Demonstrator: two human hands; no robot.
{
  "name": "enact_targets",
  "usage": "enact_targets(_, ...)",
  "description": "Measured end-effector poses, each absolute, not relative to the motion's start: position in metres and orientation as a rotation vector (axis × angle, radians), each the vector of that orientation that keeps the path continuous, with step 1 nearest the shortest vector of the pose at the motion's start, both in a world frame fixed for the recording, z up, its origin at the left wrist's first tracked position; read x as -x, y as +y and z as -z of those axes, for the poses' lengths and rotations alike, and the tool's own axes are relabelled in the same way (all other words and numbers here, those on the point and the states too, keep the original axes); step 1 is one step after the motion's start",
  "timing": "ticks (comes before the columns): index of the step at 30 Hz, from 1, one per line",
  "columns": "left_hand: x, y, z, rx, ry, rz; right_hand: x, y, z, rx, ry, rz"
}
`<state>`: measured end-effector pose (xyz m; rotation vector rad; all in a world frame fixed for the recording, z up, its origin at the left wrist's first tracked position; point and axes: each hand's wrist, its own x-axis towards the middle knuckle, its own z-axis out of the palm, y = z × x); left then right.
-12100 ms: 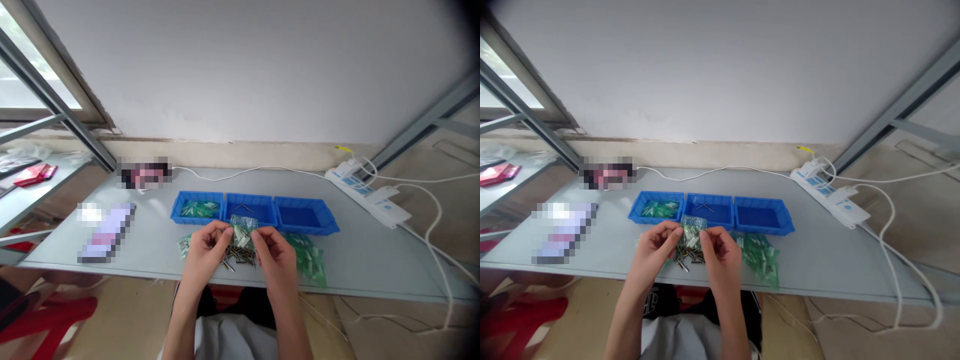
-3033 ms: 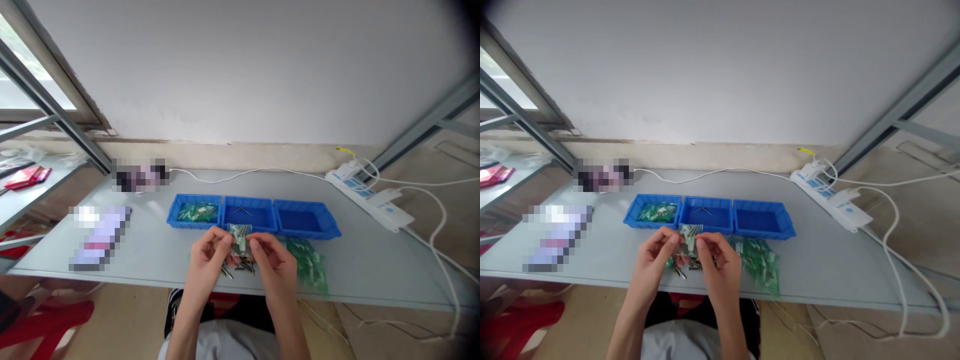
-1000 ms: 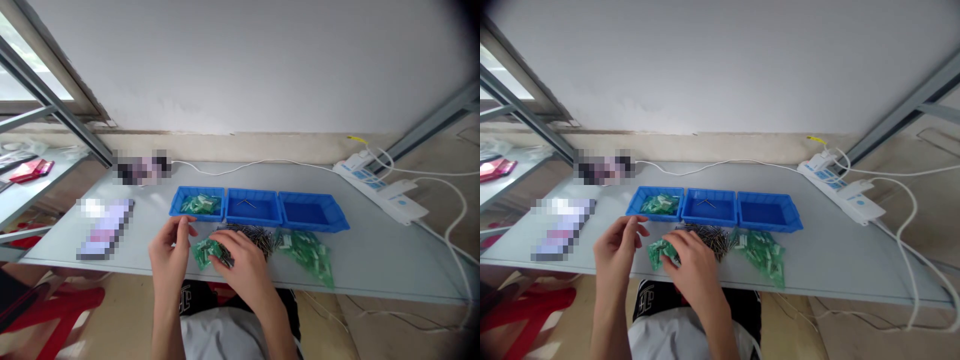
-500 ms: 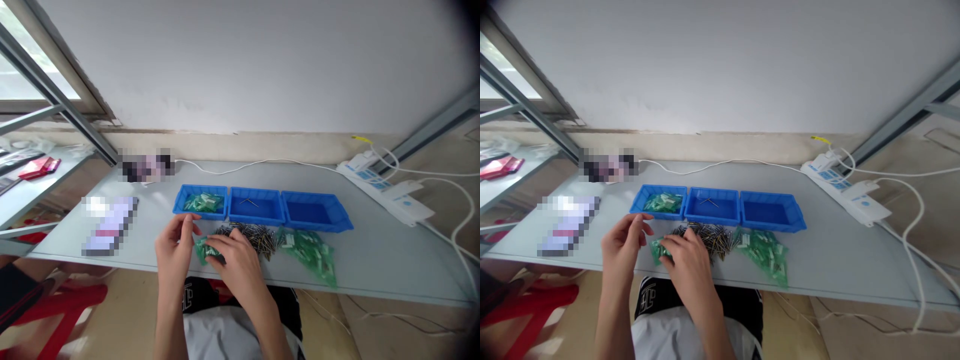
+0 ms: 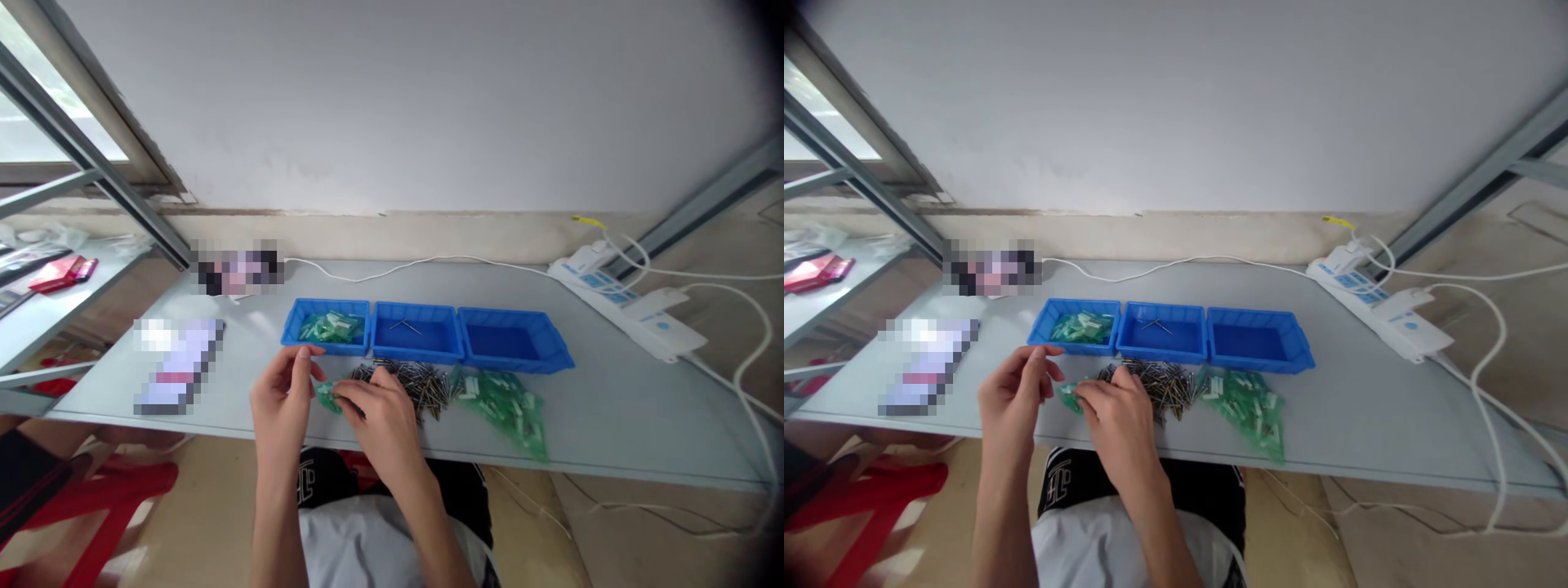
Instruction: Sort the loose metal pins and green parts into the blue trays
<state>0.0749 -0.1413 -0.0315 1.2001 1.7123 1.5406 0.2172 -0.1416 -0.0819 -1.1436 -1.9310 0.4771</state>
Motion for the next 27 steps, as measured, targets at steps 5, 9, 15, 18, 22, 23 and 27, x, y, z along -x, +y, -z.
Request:
enact_targets(5,-0.079,-0.144,0.029,-1.212,1.675,-1.571,-0.223,-0.144,0.068,1.082,-1.617,-0.588)
enact_targets(9,-0.084,-0.145,0.025,-1.384,1.434,-1.512,-0.246,-0.146,0.058,1.152,-1.219,-0.843)
enact_targets(15,-0.102,-0.137,0.031,-1.575,1.141,-1.286,-0.270,-0.147,0.047,1.090,-0.862,-1.148)
enact_targets(18,-0.108,-0.132,0.036,-1.535,1.158,-1.343,-0.272,-0.147,0.044,1.094,-0.866,-1.165)
enact_targets(22,-0.107,-0.129,0.039,-1.382,1.280,-1.369,-0.269,-0.146,0.042,1.094,-1.019,-1.137)
enact_targets(23,-0.106,-0.129,0.040,-1.356,1.295,-1.368,-0.267,-0.145,0.043,1.098,-1.041,-1.118)
enact_targets(27,-0.106,-0.129,0.043,-1.316,1.238,-1.341,-0.258,-0.136,0.052,1.152,-0.987,-1.062)
